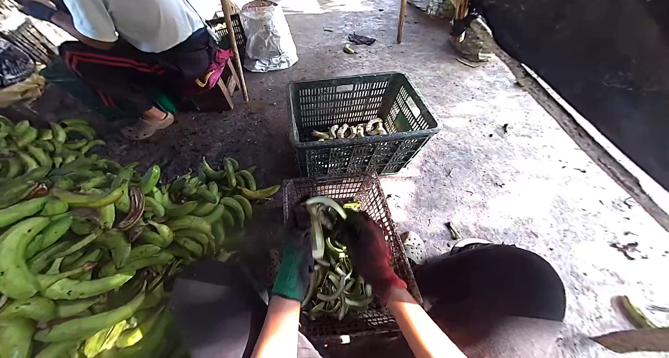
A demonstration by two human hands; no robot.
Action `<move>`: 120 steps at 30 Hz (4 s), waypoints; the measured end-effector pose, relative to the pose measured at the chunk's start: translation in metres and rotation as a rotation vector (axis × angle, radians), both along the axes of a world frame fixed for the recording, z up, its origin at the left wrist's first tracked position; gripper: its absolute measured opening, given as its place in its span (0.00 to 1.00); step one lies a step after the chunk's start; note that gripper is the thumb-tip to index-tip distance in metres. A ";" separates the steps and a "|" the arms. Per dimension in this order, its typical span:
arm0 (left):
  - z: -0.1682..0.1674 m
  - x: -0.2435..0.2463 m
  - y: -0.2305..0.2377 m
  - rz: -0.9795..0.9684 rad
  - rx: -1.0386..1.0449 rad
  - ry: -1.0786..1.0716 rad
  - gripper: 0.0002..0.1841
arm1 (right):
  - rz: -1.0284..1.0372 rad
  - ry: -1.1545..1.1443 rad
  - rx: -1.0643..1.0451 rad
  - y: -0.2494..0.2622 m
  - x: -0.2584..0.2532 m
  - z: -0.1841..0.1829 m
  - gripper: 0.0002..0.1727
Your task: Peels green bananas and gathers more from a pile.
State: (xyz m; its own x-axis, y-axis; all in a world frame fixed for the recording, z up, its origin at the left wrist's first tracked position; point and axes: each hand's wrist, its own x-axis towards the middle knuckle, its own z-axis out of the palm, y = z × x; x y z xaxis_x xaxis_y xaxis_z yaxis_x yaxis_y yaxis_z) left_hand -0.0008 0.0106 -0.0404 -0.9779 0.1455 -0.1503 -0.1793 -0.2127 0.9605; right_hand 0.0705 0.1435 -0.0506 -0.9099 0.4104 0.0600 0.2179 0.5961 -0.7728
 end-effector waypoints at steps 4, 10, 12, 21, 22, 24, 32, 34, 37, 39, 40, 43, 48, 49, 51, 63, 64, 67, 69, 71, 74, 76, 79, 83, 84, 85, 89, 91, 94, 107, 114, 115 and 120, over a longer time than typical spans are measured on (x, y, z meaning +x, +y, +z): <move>-0.014 -0.009 0.002 0.005 -0.145 -0.048 0.18 | 0.094 0.012 -0.083 -0.025 0.030 -0.029 0.21; -0.006 0.019 0.002 -0.276 -0.444 -0.121 0.17 | -0.122 -0.166 -0.080 0.022 -0.010 -0.020 0.25; -0.014 0.013 0.008 -0.010 -0.287 -0.065 0.19 | -0.079 -0.129 -0.160 0.004 0.004 -0.024 0.26; -0.007 -0.002 0.025 0.410 -0.119 0.023 0.20 | 0.092 0.004 0.068 -0.020 0.020 -0.029 0.29; 0.000 -0.001 0.024 0.364 -0.144 -0.004 0.21 | 0.116 0.003 0.145 -0.011 0.017 -0.023 0.29; 0.005 -0.002 0.023 0.317 -0.094 -0.069 0.22 | 0.150 0.033 0.277 -0.002 0.012 -0.017 0.29; 0.003 -0.006 -0.003 0.316 -0.112 -0.051 0.19 | 0.193 0.035 0.282 -0.025 0.014 -0.013 0.32; 0.004 -0.002 -0.004 0.297 -0.106 -0.085 0.17 | 0.184 0.016 0.282 -0.026 0.009 -0.010 0.32; 0.003 -0.001 0.000 0.293 -0.116 -0.125 0.15 | 0.223 -0.134 0.331 -0.020 -0.003 0.001 0.34; -0.003 -0.002 0.003 0.257 -0.064 -0.121 0.14 | 0.225 -0.211 0.329 -0.015 -0.012 0.009 0.33; -0.003 0.001 0.002 0.195 -0.054 -0.119 0.16 | 0.224 -0.239 0.324 -0.010 -0.017 0.013 0.32; -0.001 0.005 -0.006 -0.050 -0.078 -0.088 0.20 | 0.249 -0.283 0.249 0.007 -0.022 0.016 0.30; -0.008 0.004 -0.027 -0.641 -0.137 -0.028 0.18 | 0.389 -0.408 0.046 0.038 -0.023 -0.004 0.25; -0.006 0.006 -0.031 -0.728 -0.113 -0.002 0.17 | 0.415 -0.428 0.046 0.043 -0.021 -0.011 0.25; -0.005 0.012 -0.036 -0.732 -0.002 0.042 0.21 | 0.344 -0.330 -0.007 0.050 -0.014 -0.039 0.24; -0.012 0.008 -0.008 -0.054 0.427 -0.470 0.19 | 0.133 0.255 0.342 -0.014 0.020 -0.024 0.24; -0.013 0.008 -0.008 -0.081 0.418 -0.463 0.19 | 0.142 0.230 0.354 -0.012 0.019 -0.022 0.25; -0.010 0.004 -0.007 -0.017 0.266 -0.366 0.16 | 0.160 0.203 0.367 -0.014 0.018 -0.012 0.26; -0.007 0.012 -0.005 -0.030 0.055 -0.279 0.17 | 0.180 -0.006 0.265 -0.012 0.007 0.001 0.26; 0.000 0.022 -0.011 -0.161 -0.046 -0.236 0.20 | 0.211 -0.257 0.051 -0.001 -0.008 0.002 0.24; -0.002 0.013 -0.017 -0.211 0.093 -0.269 0.18 | 0.132 -0.229 -0.222 0.010 -0.013 -0.005 0.22; -0.004 0.002 -0.017 -0.094 0.266 -0.349 0.19 | 0.081 -0.159 -0.126 0.007 -0.002 -0.008 0.21; -0.008 -0.002 -0.026 -0.069 0.390 -0.356 0.19 | 0.276 0.048 0.129 -0.010 0.027 -0.013 0.27; -0.022 0.002 -0.019 -0.103 0.301 -0.355 0.16 | 0.227 0.183 0.212 -0.023 0.016 -0.025 0.24; -0.023 0.005 -0.018 -0.131 0.317 -0.350 0.17 | 0.158 0.110 0.112 -0.021 0.006 -0.030 0.23; -0.019 0.009 -0.017 -0.154 0.371 -0.371 0.19 | 0.083 0.055 -0.029 -0.017 -0.003 -0.040 0.23; 0.004 0.008 -0.023 -0.201 0.685 -0.476 0.24 | -0.138 0.059 -0.736 -0.001 -0.006 -0.038 0.22; 0.018 0.005 -0.030 -0.144 0.533 -0.290 0.20 | -0.014 -0.046 -0.685 0.022 0.013 -0.021 0.24; 0.080 -0.019 -0.012 0.120 0.200 0.246 0.13 | 0.346 -0.504 -0.224 0.069 0.028 0.011 0.20; -0.166 -0.057 0.081 -0.598 -1.210 -0.279 0.31 | -0.033 -0.379 -0.412 0.097 0.036 0.034 0.22; -0.237 -0.009 0.090 -0.511 -1.463 -0.365 0.41 | 0.091 -0.314 -0.505 0.095 0.028 0.015 0.23; -0.236 -0.011 0.085 -0.524 -1.436 -0.391 0.42 | 0.099 -0.318 -0.501 0.094 0.027 0.013 0.23; -0.186 -0.022 0.054 -0.491 -1.144 -0.428 0.35 | -0.097 -0.311 -0.669 0.076 0.019 0.010 0.25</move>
